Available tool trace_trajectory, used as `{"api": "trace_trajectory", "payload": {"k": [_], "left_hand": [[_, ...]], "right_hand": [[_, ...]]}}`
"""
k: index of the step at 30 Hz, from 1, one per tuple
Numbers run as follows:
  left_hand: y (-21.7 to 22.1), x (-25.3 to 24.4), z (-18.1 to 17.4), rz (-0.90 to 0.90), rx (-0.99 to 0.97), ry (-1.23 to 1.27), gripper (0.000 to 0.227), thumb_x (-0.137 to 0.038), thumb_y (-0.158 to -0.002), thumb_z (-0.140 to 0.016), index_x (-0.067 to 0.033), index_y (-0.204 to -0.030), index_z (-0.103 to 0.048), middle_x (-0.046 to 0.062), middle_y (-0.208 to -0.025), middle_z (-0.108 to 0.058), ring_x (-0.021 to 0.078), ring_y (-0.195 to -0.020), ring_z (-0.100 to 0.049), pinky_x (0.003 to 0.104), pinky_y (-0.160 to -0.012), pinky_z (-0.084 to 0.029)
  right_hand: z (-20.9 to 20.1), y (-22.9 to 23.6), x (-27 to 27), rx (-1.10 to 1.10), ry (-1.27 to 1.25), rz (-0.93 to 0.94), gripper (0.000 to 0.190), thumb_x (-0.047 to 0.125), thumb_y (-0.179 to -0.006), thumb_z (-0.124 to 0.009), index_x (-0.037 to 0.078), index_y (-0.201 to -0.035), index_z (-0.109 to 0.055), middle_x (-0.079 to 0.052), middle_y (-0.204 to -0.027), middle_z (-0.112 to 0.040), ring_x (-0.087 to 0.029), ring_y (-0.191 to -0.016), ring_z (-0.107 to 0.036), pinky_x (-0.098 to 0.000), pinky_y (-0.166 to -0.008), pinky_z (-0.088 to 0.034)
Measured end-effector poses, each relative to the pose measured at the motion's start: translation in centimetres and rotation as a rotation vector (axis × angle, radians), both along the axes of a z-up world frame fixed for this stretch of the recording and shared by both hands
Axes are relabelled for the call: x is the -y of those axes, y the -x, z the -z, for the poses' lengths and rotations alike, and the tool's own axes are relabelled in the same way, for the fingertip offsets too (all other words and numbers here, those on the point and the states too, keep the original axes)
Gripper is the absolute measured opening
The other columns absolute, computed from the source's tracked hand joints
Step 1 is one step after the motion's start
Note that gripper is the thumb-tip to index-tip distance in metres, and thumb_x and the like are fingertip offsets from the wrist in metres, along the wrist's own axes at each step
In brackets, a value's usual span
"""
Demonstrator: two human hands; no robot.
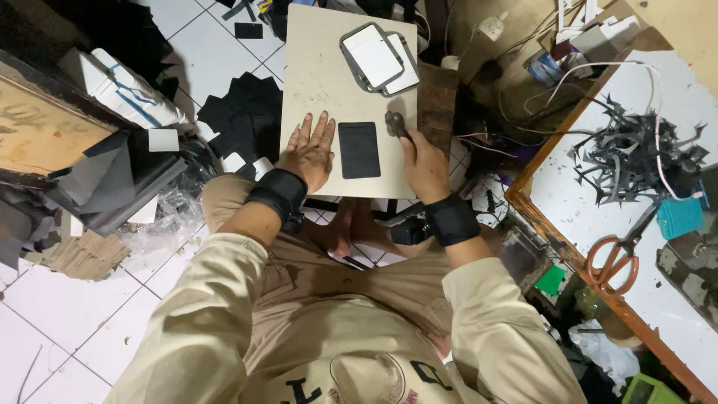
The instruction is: The person assembles leather pieces and card holder components using adhesive and a hammer.
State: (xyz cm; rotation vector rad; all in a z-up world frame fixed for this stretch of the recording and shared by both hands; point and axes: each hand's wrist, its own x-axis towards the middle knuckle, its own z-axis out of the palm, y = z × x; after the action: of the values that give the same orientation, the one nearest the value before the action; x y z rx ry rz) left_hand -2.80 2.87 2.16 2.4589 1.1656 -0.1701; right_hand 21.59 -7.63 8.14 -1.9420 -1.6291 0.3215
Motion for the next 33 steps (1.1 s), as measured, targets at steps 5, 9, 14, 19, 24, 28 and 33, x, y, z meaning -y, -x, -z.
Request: {"api": "trace_trajectory", "payload": {"k": [5, 9, 14, 19, 24, 28, 33], "left_hand": [[-0.3, 0.0, 0.1, -0.008, 0.008, -0.011, 0.068, -0.032, -0.105, -0.026, -0.012, -0.165, 0.001, 0.007, -0.173, 0.009, 0.0338, -0.158, 0.008, 0.045, -0.127, -0.001], [-0.3, 0.1, 0.7, -0.025, 0.003, -0.022, 0.068, -0.032, -0.105, -0.027, -0.0131, -0.165, -0.001, 0.007, -0.173, 0.008, 0.0328, -0.158, 0.007, 0.044, -0.127, -0.001], [-0.3, 0.3, 0.3, -0.042, 0.025, -0.02, 0.068, -0.031, -0.105, -0.029, -0.0139, -0.165, -0.003, 0.006, -0.173, 0.006, 0.0322, -0.159, 0.006, 0.044, -0.127, -0.002], [-0.1, 0.3, 0.8, -0.053, 0.051, -0.025, 0.068, -0.031, -0.105, -0.032, -0.0146, -0.165, -0.005, 0.007, -0.174, 0.004, 0.0326, -0.159, 0.005, 0.044, -0.127, -0.002], [-0.1, 0.1, 1.5, -0.026, 0.065, -0.053, 0.068, -0.03, -0.105, -0.032, -0.0123, -0.165, -0.005, 0.009, -0.173, 0.004, 0.0352, -0.158, 0.004, 0.046, -0.126, -0.002], [0.0, 0.3, 1.7, -0.038, 0.071, -0.073, 0.068, -0.031, -0.106, -0.033, -0.013, -0.165, -0.007, 0.009, -0.174, 0.001, 0.0348, -0.159, 0.001, 0.046, -0.127, -0.003], [0.2, 0.3, 2.3, -0.025, 0.108, -0.13, 0.067, -0.031, -0.105, -0.034, -0.0119, -0.166, -0.01, 0.011, -0.174, -0.003, 0.0365, -0.159, -0.001, 0.047, -0.127, -0.005]], "right_hand": [[0.7, -1.4, 2.3, 0.042, -0.066, 0.042, 0.034, 0.031, -0.104, -0.062, 0.007, -0.128, -0.066, -0.025, -0.109, -0.072, -0.045, -0.099, -0.068, -0.0494, -0.081, -0.054], [1.8, -1.8, 3.5, 0.096, -0.063, 0.077, 0.034, 0.031, -0.101, -0.067, 0.007, -0.126, -0.067, -0.022, -0.114, -0.071, -0.044, -0.101, -0.068, -0.0488, -0.082, -0.054], [3.3, -2.1, 4.3, 0.13, -0.075, 0.088, 0.034, 0.031, -0.099, -0.068, 0.008, -0.125, -0.067, -0.02, -0.117, -0.07, -0.043, -0.101, -0.067, -0.0485, -0.081, -0.054], [4.9, -2.0, 4.8, 0.15, -0.104, 0.095, 0.033, 0.031, -0.1, -0.068, 0.009, -0.125, -0.068, -0.018, -0.115, -0.068, -0.042, -0.104, -0.065, -0.0487, -0.083, -0.053], [6.5, -1.8, 5.1, 0.218, -0.194, 0.093, 0.032, 0.032, -0.105, -0.064, 0.008, -0.125, -0.066, -0.017, -0.109, -0.063, -0.041, -0.098, -0.061, -0.0502, -0.082, -0.05], [6.9, -1.3, 5.1, 0.254, -0.197, 0.099, 0.032, 0.031, -0.105, -0.062, 0.007, -0.127, -0.063, -0.017, -0.108, -0.061, -0.041, -0.097, -0.059, -0.0513, -0.083, -0.047], [6.5, -0.8, 4.9, 0.256, -0.18, 0.097, 0.031, 0.026, -0.105, -0.06, 0.007, -0.129, -0.061, -0.017, -0.109, -0.061, -0.041, -0.103, -0.057, -0.0515, -0.089, -0.046]]}}
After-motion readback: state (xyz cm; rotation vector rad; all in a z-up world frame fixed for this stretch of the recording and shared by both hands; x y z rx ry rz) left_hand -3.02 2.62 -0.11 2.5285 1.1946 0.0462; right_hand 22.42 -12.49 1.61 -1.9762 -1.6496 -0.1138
